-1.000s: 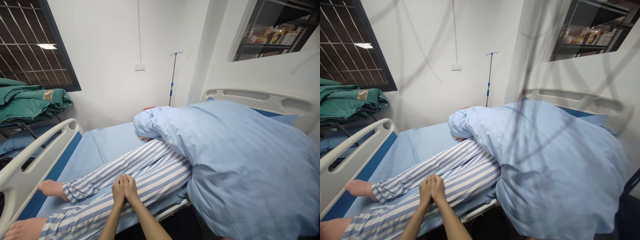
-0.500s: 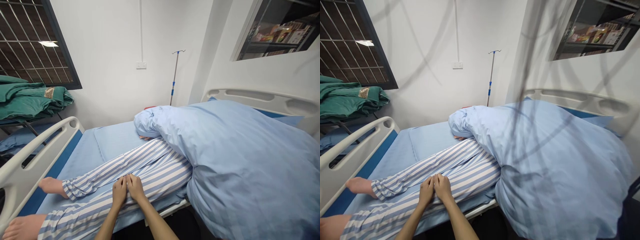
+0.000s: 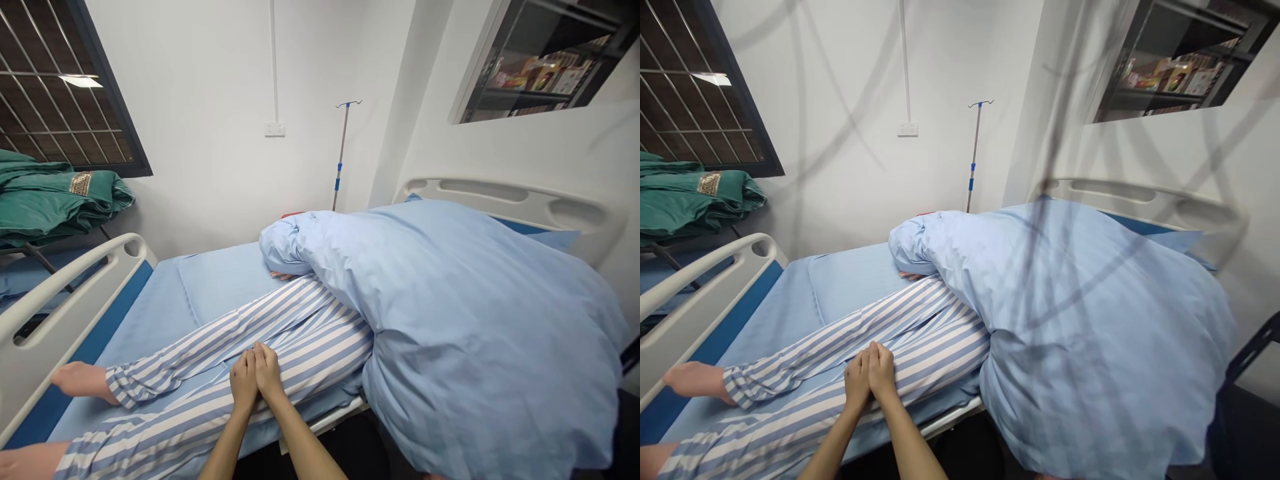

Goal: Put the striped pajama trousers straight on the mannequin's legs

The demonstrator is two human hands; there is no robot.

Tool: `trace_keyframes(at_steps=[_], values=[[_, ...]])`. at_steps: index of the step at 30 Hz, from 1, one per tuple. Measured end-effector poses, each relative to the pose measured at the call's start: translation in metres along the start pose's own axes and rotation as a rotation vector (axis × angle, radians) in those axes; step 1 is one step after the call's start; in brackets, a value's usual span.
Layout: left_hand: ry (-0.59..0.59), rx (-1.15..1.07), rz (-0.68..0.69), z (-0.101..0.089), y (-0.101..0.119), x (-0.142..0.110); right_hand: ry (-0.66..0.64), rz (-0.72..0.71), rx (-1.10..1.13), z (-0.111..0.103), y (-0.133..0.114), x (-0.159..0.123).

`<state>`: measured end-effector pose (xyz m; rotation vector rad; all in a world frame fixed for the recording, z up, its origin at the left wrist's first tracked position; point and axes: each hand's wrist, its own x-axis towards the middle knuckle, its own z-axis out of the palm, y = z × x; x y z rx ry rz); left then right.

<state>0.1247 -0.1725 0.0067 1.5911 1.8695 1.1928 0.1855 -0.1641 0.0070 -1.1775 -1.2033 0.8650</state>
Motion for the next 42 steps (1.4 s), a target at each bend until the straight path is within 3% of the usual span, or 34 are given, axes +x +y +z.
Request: trace_keyframes(at_steps=[4,10,17,21,25,28,31,36,42], values=[[-0.023,0.027,0.000,-0.002,-0.005,-0.001,-0.026,-0.012,-0.112,-0.004,-0.008,0.003],[-0.137,0.071,-0.019,-0.001,0.000,-0.003,-0.179,-0.228,-0.409,-0.027,-0.031,0.011],[-0.119,0.121,-0.030,-0.002,0.003,-0.006,-0.085,-0.177,-0.426,-0.031,-0.004,0.005],[-0.090,-0.024,-0.042,0.003,0.009,0.002,-0.085,-0.149,-0.345,-0.031,-0.002,0.005],[0.001,-0.239,-0.070,0.017,0.023,0.008,-0.059,-0.089,-0.117,-0.036,-0.005,0.010],[0.023,-0.214,-0.068,0.027,0.026,0.005,-0.058,-0.044,0.036,-0.040,-0.004,0.014],[0.031,-0.148,-0.067,0.030,0.022,0.001,-0.074,-0.042,0.055,-0.039,-0.002,0.014],[0.004,-0.194,-0.070,0.027,0.012,0.002,-0.081,-0.084,-0.056,-0.034,0.000,0.011],[-0.011,-0.215,-0.082,0.028,0.011,0.004,-0.155,-0.175,-0.380,-0.046,-0.022,0.016]])
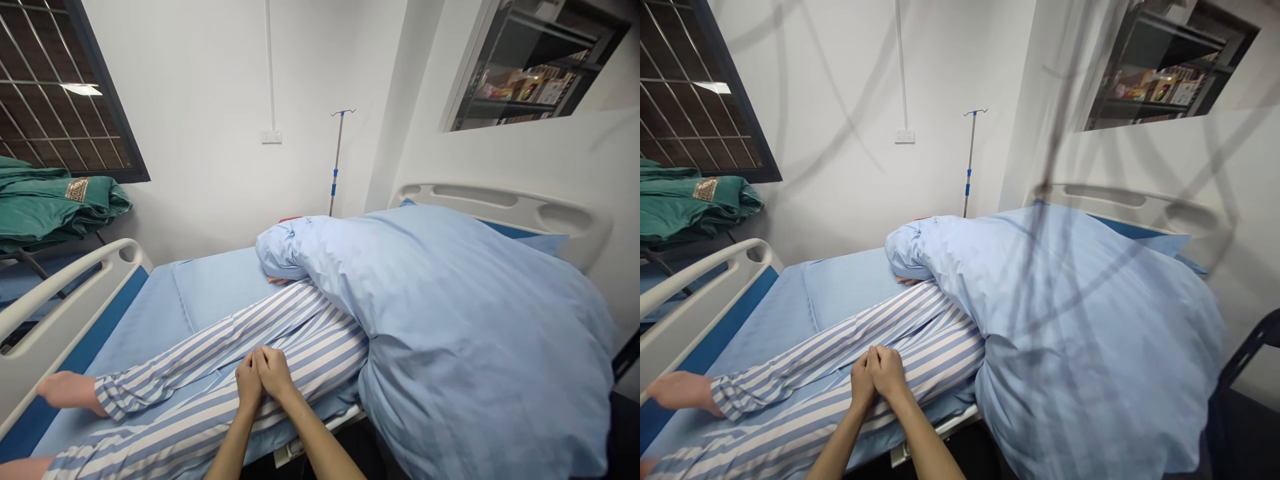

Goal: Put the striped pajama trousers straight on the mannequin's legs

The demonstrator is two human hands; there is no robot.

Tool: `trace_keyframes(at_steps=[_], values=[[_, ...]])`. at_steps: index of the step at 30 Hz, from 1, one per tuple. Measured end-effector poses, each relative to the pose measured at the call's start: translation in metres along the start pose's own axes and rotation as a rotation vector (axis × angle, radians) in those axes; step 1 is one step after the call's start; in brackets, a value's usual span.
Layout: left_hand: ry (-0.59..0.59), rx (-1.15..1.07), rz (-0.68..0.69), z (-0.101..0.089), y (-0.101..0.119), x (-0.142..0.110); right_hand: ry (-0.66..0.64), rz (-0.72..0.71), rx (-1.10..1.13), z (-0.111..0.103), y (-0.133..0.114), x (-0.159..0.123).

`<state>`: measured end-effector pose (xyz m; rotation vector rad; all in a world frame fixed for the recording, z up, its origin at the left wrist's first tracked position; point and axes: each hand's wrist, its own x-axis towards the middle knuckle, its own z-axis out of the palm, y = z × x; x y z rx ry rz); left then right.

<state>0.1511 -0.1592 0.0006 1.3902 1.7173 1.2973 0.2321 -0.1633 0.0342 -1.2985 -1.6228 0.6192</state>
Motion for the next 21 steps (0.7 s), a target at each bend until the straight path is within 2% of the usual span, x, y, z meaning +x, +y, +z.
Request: trace_keyframes(at_steps=[4,9,15,18,21], values=[[0.010,0.021,0.015,0.001,0.001,-0.003,-0.003,-0.037,-0.121,-0.008,0.005,0.000],[0.029,0.025,0.033,0.002,0.005,-0.005,0.037,0.003,-0.124,0.001,0.023,-0.006],[-0.079,-0.069,-0.005,0.017,0.027,0.001,0.134,0.048,0.174,-0.002,0.026,-0.004],[-0.023,-0.122,-0.008,0.028,0.032,-0.002,0.199,0.083,0.289,-0.006,0.029,-0.001],[0.015,-0.069,0.011,0.034,0.025,-0.008,0.205,0.100,0.320,-0.005,0.033,0.001]])
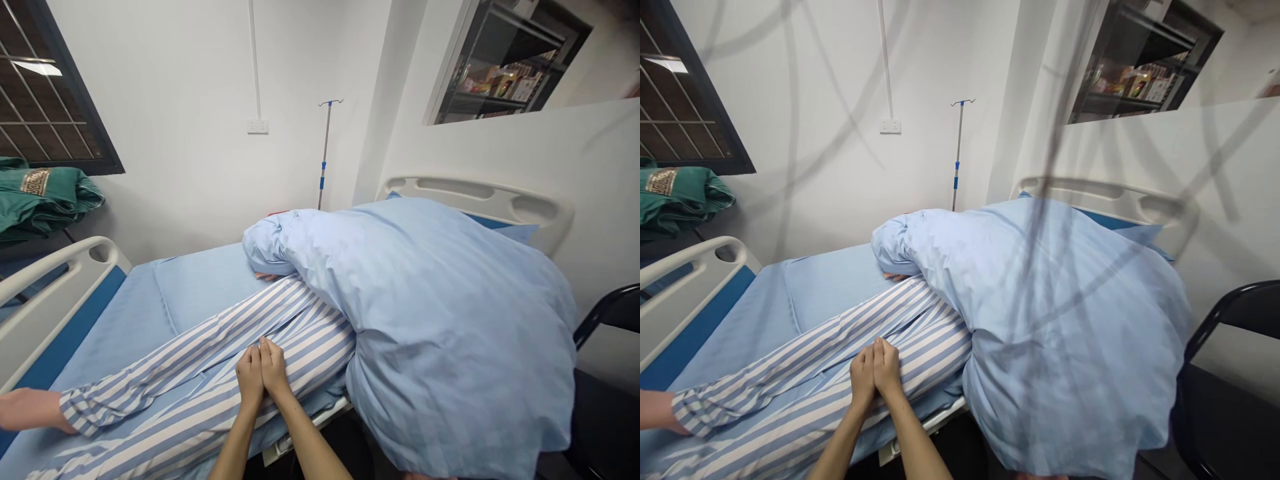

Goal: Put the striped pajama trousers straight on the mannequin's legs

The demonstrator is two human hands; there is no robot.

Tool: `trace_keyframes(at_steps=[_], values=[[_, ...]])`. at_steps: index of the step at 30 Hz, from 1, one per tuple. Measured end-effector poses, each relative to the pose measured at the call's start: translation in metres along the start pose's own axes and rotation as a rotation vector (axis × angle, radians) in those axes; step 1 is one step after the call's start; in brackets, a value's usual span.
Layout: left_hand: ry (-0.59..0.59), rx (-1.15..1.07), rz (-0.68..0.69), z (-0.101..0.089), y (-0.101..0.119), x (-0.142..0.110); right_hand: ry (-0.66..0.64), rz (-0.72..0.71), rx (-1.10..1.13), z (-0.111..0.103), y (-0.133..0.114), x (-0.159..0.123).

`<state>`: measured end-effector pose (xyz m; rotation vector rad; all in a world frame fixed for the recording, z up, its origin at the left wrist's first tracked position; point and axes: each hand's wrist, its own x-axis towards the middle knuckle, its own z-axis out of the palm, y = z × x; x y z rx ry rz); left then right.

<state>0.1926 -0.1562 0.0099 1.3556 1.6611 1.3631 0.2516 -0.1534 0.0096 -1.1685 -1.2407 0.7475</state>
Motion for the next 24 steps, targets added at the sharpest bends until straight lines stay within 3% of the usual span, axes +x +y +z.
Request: trace_keyframes(at_steps=[6,13,19,24], values=[[-0.002,0.081,0.063,-0.003,-0.008,-0.006,-0.012,-0.001,-0.089,-0.001,-0.003,0.001],[-0.045,0.126,0.128,0.000,-0.003,-0.009,-0.177,-0.240,-0.686,-0.026,-0.027,0.005],[-0.031,0.203,0.119,0.002,-0.004,-0.010,-0.095,-0.145,-0.581,-0.030,-0.004,0.004],[-0.096,0.097,0.109,0.011,0.023,-0.011,-0.005,-0.092,-0.328,-0.034,0.003,0.004]])
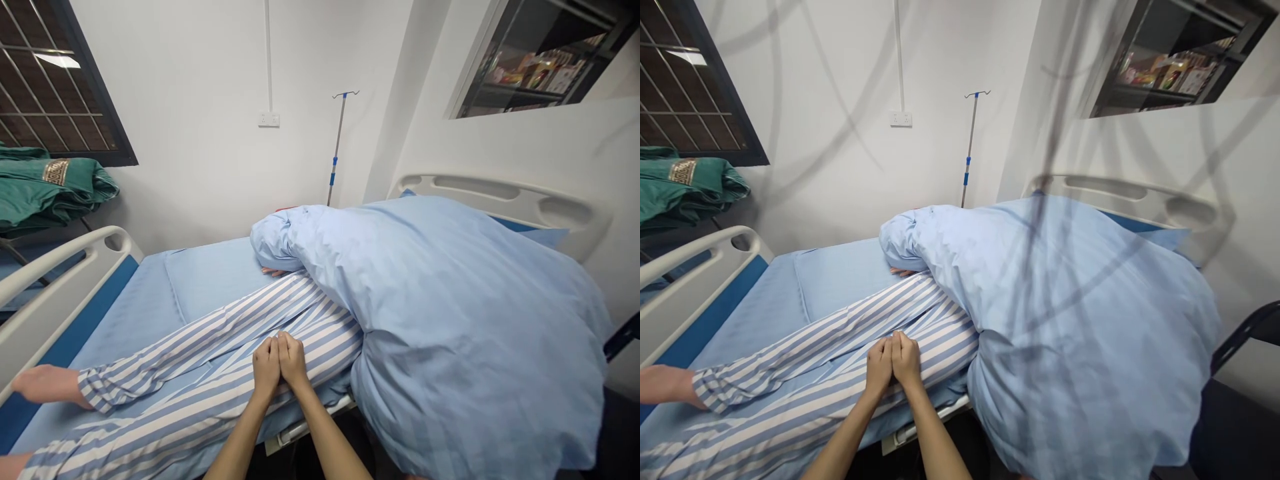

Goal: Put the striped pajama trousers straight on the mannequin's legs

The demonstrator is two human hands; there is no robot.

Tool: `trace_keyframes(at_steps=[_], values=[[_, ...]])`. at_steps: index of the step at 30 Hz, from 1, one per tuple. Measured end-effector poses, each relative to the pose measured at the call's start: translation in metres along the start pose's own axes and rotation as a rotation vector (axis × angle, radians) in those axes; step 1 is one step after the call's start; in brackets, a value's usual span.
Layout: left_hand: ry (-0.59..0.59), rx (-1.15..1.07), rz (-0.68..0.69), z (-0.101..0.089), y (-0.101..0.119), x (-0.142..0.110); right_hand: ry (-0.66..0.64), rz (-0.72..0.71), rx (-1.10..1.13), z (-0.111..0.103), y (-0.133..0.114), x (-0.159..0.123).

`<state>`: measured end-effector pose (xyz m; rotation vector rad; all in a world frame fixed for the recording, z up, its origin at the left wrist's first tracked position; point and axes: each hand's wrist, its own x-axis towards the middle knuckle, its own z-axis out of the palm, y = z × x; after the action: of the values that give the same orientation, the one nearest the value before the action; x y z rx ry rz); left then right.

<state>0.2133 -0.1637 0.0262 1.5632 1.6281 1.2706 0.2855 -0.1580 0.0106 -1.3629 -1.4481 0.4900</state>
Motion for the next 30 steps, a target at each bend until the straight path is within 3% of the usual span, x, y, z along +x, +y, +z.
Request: trace_keyframes(at_steps=[5,13,21,26,30], values=[[0.024,-0.165,-0.041,0.012,0.021,0.004,0.058,0.052,0.196,-0.005,0.000,0.005],[0.061,-0.061,-0.022,0.021,-0.007,0.003,0.047,0.104,0.186,-0.003,0.000,0.009],[-0.009,-0.040,0.034,0.021,-0.006,0.003,-0.071,-0.087,-0.281,-0.027,-0.015,0.013],[0.017,-0.012,0.011,0.022,-0.011,0.002,-0.013,-0.042,-0.198,-0.022,0.003,0.011],[-0.010,-0.081,-0.040,0.030,0.008,0.009,0.039,0.006,-0.043,-0.022,0.011,0.012]])
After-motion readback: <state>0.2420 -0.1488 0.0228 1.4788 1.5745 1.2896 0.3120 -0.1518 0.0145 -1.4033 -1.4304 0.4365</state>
